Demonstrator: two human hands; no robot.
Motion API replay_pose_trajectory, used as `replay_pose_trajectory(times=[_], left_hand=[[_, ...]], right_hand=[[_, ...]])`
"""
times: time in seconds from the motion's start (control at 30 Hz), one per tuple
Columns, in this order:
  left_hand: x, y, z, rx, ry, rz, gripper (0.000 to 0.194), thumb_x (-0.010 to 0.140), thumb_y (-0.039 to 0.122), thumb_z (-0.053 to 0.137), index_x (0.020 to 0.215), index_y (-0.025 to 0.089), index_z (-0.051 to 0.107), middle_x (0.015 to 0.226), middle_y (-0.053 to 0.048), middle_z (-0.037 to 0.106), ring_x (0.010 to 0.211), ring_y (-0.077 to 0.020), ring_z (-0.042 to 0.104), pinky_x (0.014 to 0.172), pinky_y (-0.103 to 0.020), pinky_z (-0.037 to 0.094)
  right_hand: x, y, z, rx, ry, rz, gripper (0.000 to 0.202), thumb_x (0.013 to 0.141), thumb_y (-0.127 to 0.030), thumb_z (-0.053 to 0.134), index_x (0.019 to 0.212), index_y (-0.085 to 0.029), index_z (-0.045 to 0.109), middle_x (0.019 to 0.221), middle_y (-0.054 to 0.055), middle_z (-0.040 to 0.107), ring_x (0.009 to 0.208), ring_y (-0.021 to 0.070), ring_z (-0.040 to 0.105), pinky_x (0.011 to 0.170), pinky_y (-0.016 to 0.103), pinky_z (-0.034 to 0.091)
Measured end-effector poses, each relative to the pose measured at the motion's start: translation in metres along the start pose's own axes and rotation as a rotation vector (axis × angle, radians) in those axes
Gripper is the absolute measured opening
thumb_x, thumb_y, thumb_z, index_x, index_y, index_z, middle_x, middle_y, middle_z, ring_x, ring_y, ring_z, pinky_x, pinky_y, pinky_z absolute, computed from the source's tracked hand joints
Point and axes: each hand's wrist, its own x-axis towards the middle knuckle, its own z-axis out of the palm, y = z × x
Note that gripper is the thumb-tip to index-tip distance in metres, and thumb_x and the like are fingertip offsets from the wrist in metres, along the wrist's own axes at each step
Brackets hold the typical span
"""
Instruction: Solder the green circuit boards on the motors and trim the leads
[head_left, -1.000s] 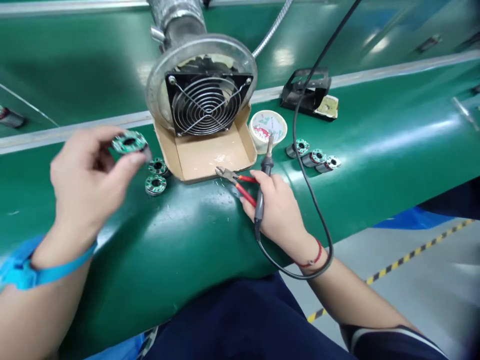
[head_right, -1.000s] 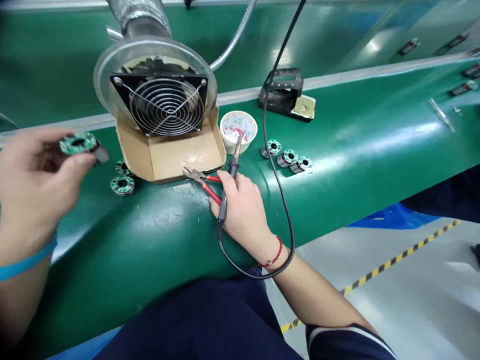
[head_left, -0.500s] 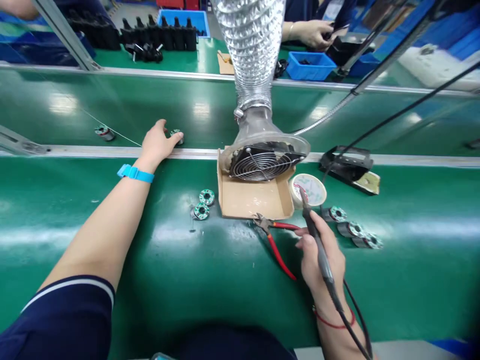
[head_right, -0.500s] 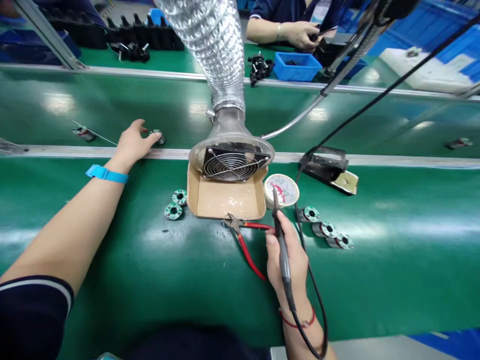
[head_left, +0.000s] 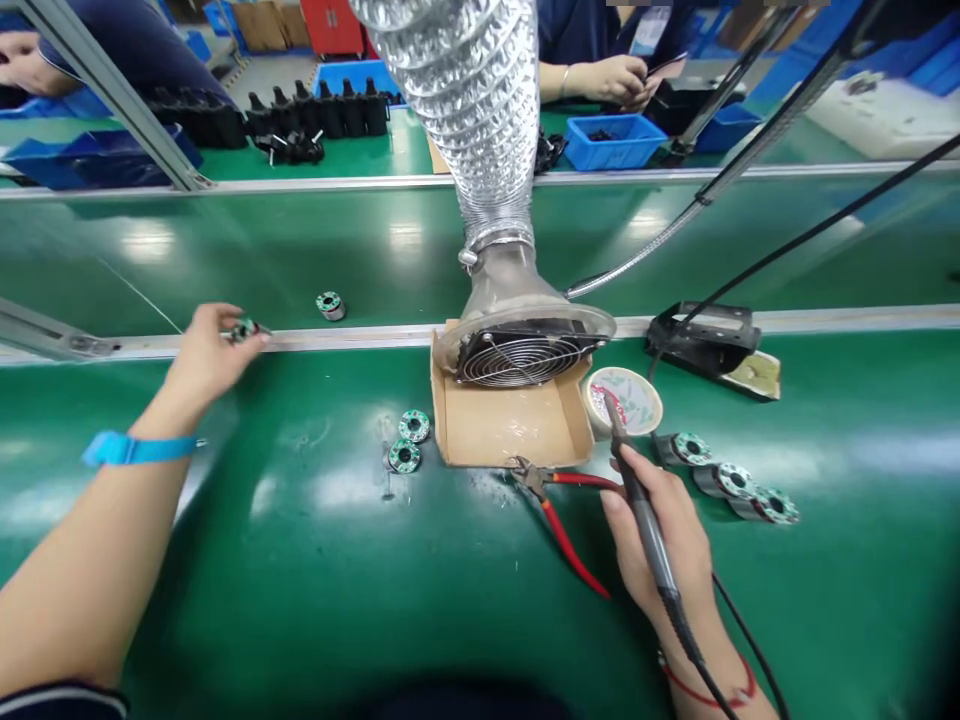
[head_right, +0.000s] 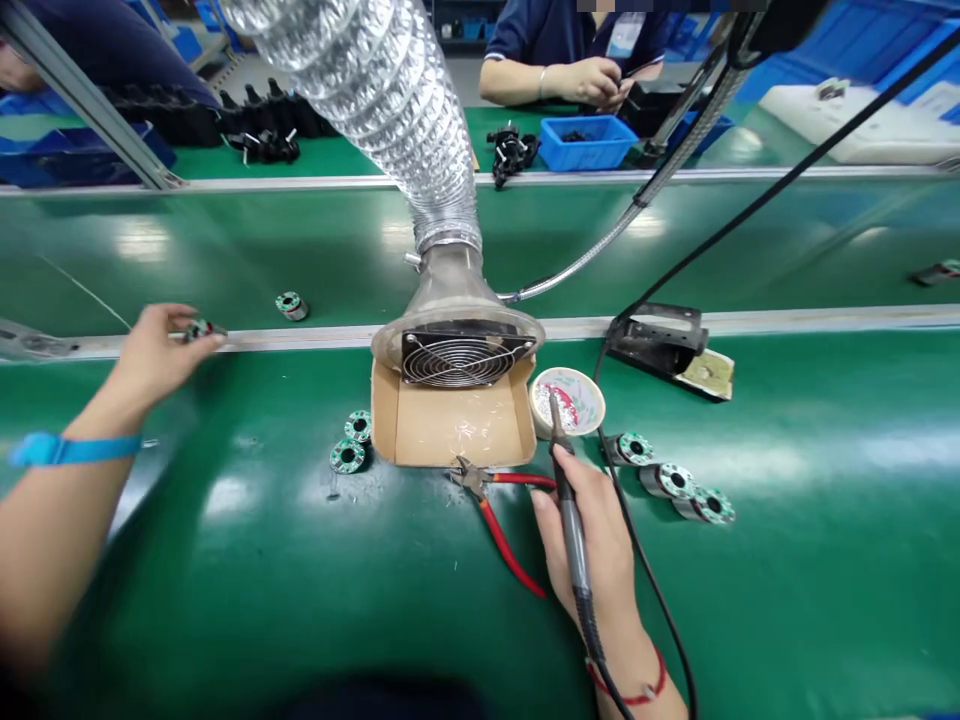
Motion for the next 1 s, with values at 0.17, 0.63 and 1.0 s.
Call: replay_pose_trajectory(times=[0.17,0.63,1.0], left_hand=[[-0.099,0.004,0.019,-0.042,-0.255,0.265,0.049,0.082,0.050,0.075,0.121,0.020,0.068,0.106,-0.006,0.067,0.076,-0.0193,0.057,0.073,-0.032,0.049],[-0.217,0.059,0.010,-0.432,-0.491,0.505,0.035,0.087,0.041,0.075,0.117,0.023,0.072,0.094,-0.003,0.071,0.060,-0.0134,0.053,0.056,-0.027,0.044],[-0.252,0.118,0.023,-0.568,-0.610,0.835,0.032,0.091,0.042,0.079,0.120,0.029,0.073,0.078,0.003,0.062,0.059,-0.0126,0.053,0.051,-0.025,0.042]], right_hand=[[0.004,-0.005,-0.002,0.016,0.006,0.014,0.040,0.100,-0.038,0.062,0.135,-0.021,0.066,0.120,0.014,0.076,0.105,0.0287,0.075,0.091,0.047,0.063],[-0.011,-0.063,-0.027,0.512,0.044,0.102,0.035,0.098,-0.030,0.070,0.133,-0.027,0.069,0.104,0.005,0.082,0.069,0.0172,0.075,0.065,0.035,0.065],[0.012,-0.107,-0.025,1.010,-0.512,0.115,0.052,0.096,-0.015,0.065,0.145,-0.022,0.049,0.095,-0.003,0.068,0.086,0.0107,0.070,0.082,0.026,0.062]])
